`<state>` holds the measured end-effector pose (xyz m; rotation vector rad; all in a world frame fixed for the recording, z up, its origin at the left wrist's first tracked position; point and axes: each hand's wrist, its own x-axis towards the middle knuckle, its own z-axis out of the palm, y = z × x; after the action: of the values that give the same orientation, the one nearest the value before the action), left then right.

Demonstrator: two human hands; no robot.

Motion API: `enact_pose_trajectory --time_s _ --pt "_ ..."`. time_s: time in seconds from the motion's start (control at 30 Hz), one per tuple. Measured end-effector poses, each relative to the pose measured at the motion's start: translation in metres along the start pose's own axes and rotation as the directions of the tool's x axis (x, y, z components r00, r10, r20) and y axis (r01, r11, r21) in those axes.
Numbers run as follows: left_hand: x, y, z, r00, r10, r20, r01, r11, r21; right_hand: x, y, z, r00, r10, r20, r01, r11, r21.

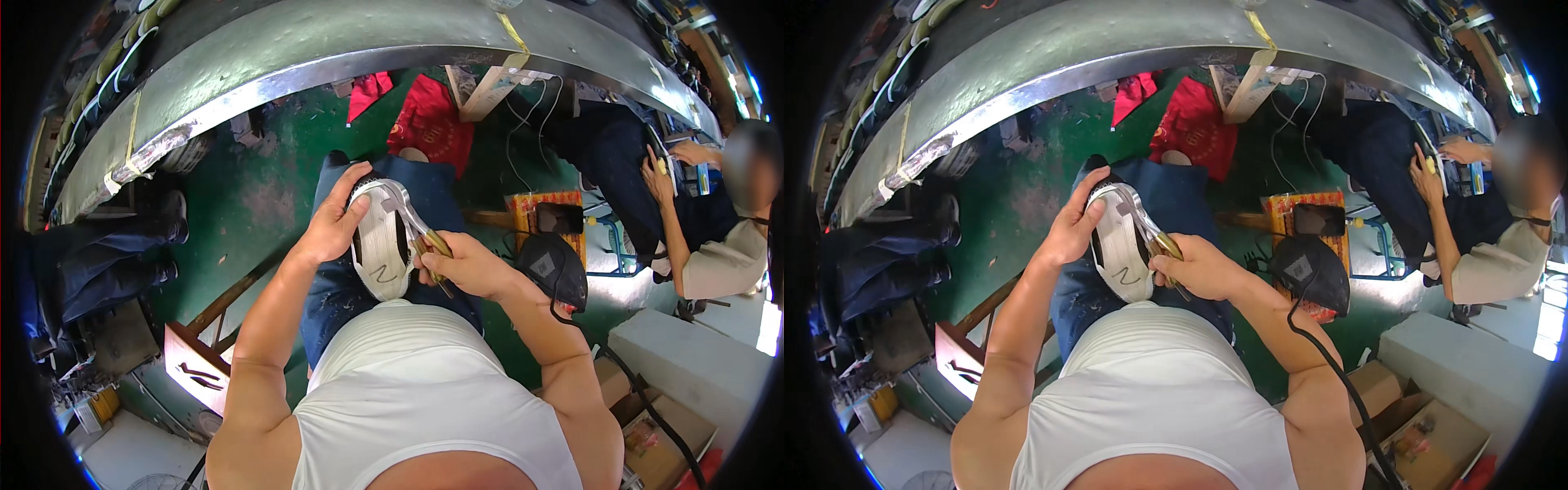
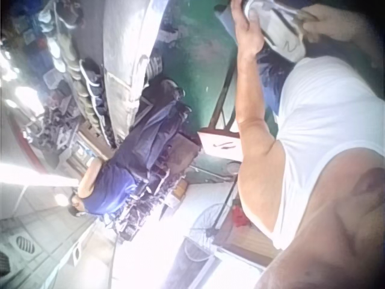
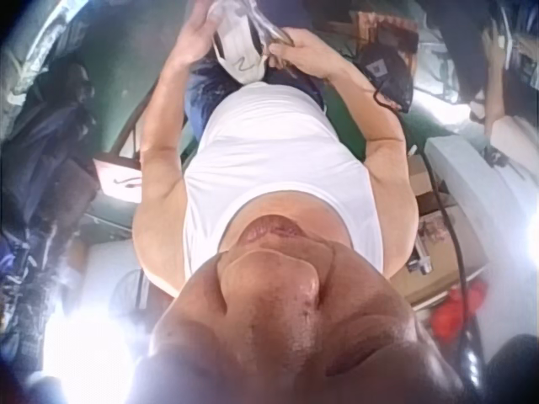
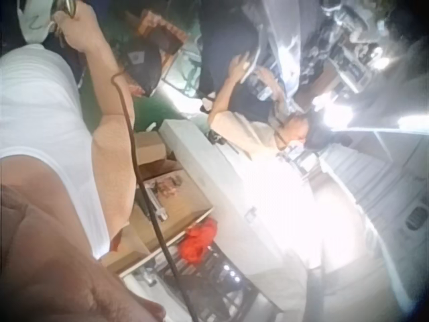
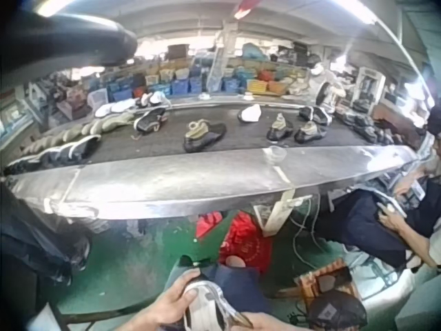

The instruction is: Manually finishing and assembling shoes on a conveyor belt using hand tools.

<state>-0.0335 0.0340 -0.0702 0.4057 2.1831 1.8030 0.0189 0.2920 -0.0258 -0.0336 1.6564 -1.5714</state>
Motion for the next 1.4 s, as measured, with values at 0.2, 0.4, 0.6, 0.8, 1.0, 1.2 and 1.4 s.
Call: enact_pose_trajectory --time_s 0.2,0.4,0.6,0.8,1.0,1.2,1.4 --pt "0.008 -0.027 -0.008 0.999 0.041 -0.033 -0.04 0.999 0.025 0.032 0.03 0.012 0.948 -0.219 -0.229 0.095 0.886 -0.454" --pt "0.02 -0.04 0.006 0.993 -0.074 -0.088 0.059 0.986 -0.156 0.015 0.018 0.008 0.921 -0.236 -0.309 -0.049 0.717 -0.696" --pt "0.042 -0.049 0.009 0.948 -0.316 -0.039 0.278 0.88 -0.386 0.001 -0.036 -0.022 0.987 0.106 -0.124 -0.144 0.923 -0.356" --pt "0.016 -0.044 0.024 0.948 -0.3 -0.107 0.294 0.954 -0.064 0.05 0.017 -0.025 0.966 0.003 -0.258 -0.134 0.86 -0.492" --pt "-0.024 -0.037 0.032 0.879 -0.476 -0.043 0.448 0.852 -0.27 0.002 0.029 -0.026 0.966 0.032 -0.256 -0.129 0.921 -0.368" --pt "-0.035 -0.034 0.039 0.902 -0.391 0.185 0.432 0.794 -0.428 -0.017 0.017 -0.024 0.994 -0.019 -0.104 -0.043 0.828 -0.559" --pt "-0.061 -0.041 0.066 0.932 -0.358 0.051 0.347 0.844 -0.409 -0.024 0.023 -0.011 0.928 -0.373 0.018 0.231 0.537 -0.812"
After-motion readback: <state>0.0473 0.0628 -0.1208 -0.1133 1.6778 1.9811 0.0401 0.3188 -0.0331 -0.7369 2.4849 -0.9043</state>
